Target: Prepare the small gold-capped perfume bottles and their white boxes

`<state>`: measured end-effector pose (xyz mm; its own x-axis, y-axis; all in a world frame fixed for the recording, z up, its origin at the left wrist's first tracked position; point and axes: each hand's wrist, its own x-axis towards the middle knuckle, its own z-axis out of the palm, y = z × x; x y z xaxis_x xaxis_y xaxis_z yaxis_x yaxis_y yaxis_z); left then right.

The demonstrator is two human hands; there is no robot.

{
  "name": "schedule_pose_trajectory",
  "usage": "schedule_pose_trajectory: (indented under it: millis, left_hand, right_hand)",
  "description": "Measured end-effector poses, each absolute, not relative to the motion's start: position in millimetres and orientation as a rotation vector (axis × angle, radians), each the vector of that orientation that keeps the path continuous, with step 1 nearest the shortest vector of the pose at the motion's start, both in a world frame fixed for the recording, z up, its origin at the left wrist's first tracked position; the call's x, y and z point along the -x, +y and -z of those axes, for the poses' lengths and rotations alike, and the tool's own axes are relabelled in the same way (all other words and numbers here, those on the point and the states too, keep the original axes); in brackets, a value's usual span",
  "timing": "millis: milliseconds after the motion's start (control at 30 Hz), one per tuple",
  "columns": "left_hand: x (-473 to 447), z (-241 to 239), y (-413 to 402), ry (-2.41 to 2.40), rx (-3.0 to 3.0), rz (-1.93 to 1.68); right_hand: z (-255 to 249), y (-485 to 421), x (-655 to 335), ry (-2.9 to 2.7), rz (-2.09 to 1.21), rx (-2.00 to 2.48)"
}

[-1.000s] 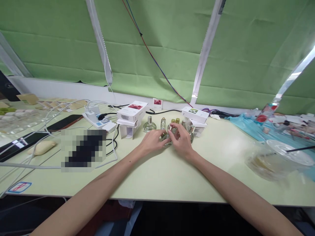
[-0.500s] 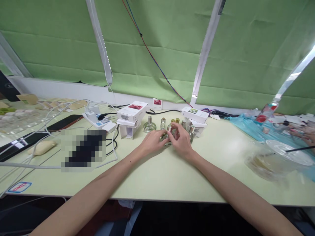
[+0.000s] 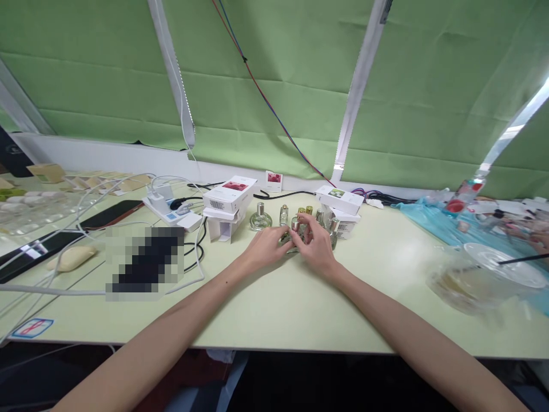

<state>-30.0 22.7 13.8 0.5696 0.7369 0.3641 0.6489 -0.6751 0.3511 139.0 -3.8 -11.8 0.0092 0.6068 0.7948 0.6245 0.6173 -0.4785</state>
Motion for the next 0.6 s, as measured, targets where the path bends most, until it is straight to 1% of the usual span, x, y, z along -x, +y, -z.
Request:
schedule_pose_trajectory:
  millis: [600]
  left_hand:
    - [29.1, -10.8, 24.4, 1.145, -2.607, -0.761]
  right_hand:
    - [11.0, -3.2, -138.9, -1.677, -0.033, 1.036]
